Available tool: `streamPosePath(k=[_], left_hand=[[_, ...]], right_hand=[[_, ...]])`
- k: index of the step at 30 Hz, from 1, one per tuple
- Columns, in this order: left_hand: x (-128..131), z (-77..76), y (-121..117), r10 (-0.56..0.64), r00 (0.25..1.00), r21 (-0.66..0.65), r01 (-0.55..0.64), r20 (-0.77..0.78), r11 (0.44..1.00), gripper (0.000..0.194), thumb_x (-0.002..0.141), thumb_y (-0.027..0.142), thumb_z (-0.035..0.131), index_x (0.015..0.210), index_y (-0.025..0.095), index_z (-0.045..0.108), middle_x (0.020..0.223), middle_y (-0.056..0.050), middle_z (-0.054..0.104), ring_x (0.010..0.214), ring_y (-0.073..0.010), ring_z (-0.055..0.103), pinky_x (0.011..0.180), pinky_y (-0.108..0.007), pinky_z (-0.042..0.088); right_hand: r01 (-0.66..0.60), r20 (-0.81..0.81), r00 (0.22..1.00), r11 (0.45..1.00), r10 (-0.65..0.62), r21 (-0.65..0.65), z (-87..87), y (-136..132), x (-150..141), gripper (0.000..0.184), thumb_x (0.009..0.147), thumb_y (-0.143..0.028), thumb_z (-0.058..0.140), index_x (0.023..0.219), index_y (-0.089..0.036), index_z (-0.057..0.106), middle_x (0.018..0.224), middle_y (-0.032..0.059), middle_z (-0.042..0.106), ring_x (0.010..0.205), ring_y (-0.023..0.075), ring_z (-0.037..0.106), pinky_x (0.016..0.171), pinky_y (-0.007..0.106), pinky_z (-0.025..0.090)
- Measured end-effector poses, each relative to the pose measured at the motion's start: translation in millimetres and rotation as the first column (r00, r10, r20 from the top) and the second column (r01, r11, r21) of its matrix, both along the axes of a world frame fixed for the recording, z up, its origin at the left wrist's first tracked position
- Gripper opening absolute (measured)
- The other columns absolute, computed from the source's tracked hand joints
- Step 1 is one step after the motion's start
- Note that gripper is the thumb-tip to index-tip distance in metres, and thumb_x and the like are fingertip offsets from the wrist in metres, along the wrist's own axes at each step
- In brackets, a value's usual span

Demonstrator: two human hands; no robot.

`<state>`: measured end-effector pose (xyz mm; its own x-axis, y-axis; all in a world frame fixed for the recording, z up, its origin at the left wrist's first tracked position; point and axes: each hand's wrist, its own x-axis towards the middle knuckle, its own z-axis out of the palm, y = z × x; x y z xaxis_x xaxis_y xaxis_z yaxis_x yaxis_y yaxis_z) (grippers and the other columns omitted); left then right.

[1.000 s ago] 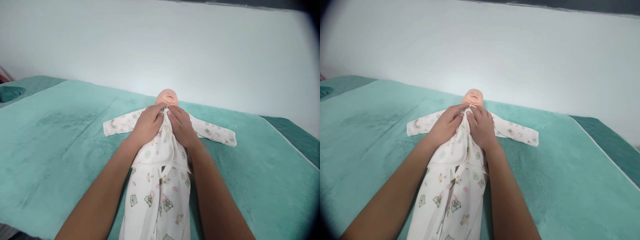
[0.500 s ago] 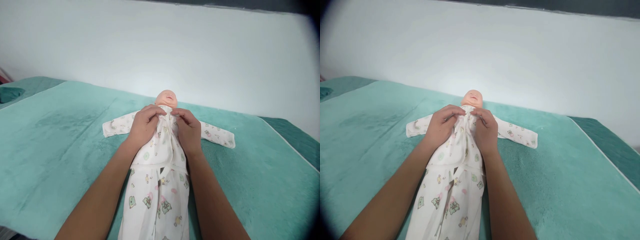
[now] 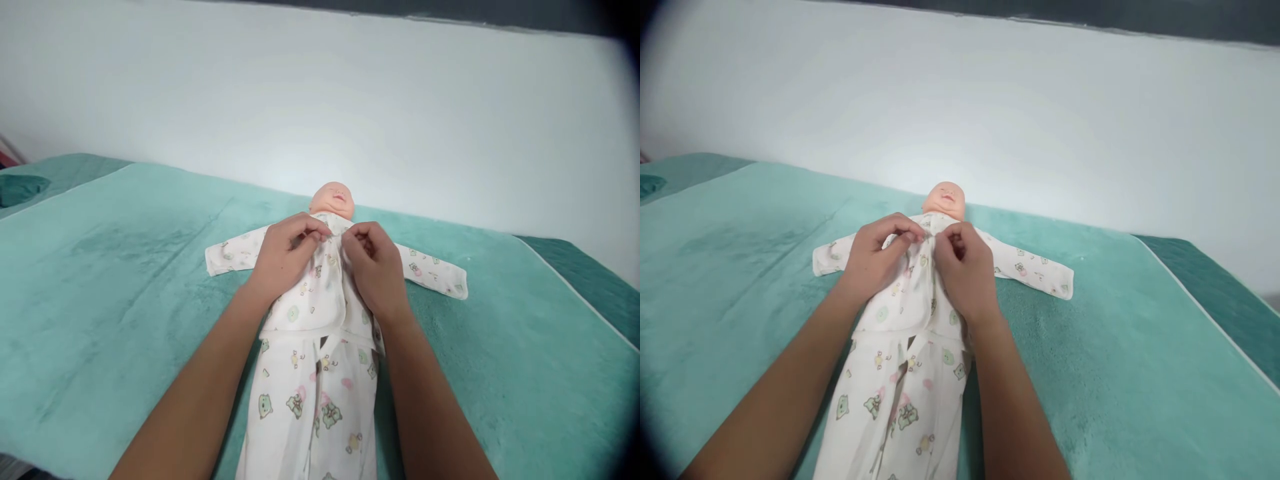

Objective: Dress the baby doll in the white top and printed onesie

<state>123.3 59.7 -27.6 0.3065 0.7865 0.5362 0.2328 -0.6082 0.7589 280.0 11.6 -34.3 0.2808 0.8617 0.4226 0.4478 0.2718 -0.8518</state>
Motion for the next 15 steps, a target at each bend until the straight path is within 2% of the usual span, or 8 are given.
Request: streamPosePath(k=[2,4,7,9,11,13,15], left_hand=[[-3,5.3,-3,-0.039,0.999,-0.089,0.037,-0.022,0.995,0.019,0.087,0.019,0.053,0.092,0.021,0.071,0.085,0.0,0.07,0.079,-0.0151,0.062,0.073,-0.029,0.047],[-7,10.3,-6,-0.069,0.997,-0.145,0.062,-0.045,0.987,0.018,0.088,0.022,0.054,0.093,0.021,0.071,0.085,-0.001,0.07,0.081,-0.0155,0.062,0.073,-0.029,0.047],[-10,16.2,-8,-0.098,0.989,-0.181,0.076,-0.112,0.981,0.017,0.089,0.027,0.055,0.086,0.021,0.071,0.087,-0.001,0.07,0.083,-0.0162,0.061,0.073,-0.029,0.046],[-10,18.2,-8,-0.133,0.975,-0.203,0.096,-0.177,0.975,0.019,0.089,0.031,0.056,0.084,0.022,0.071,0.087,-0.001,0.07,0.079,-0.0157,0.06,0.068,-0.029,0.044],[-10,18.9,-9,-0.178,0.96,-0.224,0.128,-0.218,0.966,0.021,0.089,0.036,0.057,0.086,0.023,0.072,0.084,-0.001,0.069,0.074,-0.0148,0.057,0.064,-0.029,0.043],[-9,18.7,-9,-0.214,0.951,-0.236,0.16,-0.223,0.958,0.022,0.09,0.04,0.057,0.088,0.023,0.072,0.083,-0.002,0.067,0.071,-0.0143,0.055,0.063,-0.029,0.042],[-9,18.5,-9,-0.235,0.944,-0.229,0.182,-0.233,0.956,0.02,0.088,0.039,0.06,0.087,0.023,0.071,0.085,-0.002,0.067,0.074,-0.0147,0.055,0.065,-0.029,0.043]], right_hand=[[-0.072,0.135,0.987,0.99,0.088,-0.124,9.2,-9,-1,0.029,0.089,-0.042,0.06,0.07,-0.022,0.05,0.064,-0.0049,0.05,0.06,0.0116,0.044,0.056,0.027,0.035],[-0.092,0.244,0.958,0.966,0.152,-0.24,15.7,-17,-1,0.039,0.085,-0.047,0.064,0.065,-0.022,0.042,0.059,-0.0054,0.045,0.057,0.0113,0.037,0.052,0.027,0.029],[-0.094,0.264,0.946,0.939,0.187,-0.33,19.3,-22,4,0.041,0.085,-0.047,0.064,0.064,-0.021,0.039,0.059,-0.0048,0.043,0.057,0.0113,0.033,0.051,0.028,0.025],[-0.147,0.162,0.963,0.92,0.217,-0.363,18.8,-22,9,0.04,0.087,-0.047,0.061,0.065,-0.021,0.04,0.061,-0.0041,0.041,0.057,0.0114,0.032,0.051,0.028,0.024],[-0.25,-0.008,0.964,0.89,0.267,-0.381,17.0,-20,15,0.04,0.089,-0.049,0.059,0.066,-0.021,0.042,0.062,-0.0035,0.04,0.058,0.0115,0.032,0.051,0.028,0.024],[-0.351,-0.18,0.935,0.864,0.305,-0.361,14.4,-17,20,0.039,0.089,-0.049,0.06,0.066,-0.021,0.044,0.063,-0.0032,0.039,0.058,0.0116,0.032,0.052,0.028,0.024],[-0.41,-0.319,0.894,0.862,0.314,-0.299,11.1,-14,23,0.039,0.088,-0.045,0.063,0.064,-0.021,0.043,0.061,-0.0034,0.037,0.057,0.0114,0.032,0.052,0.027,0.024]])
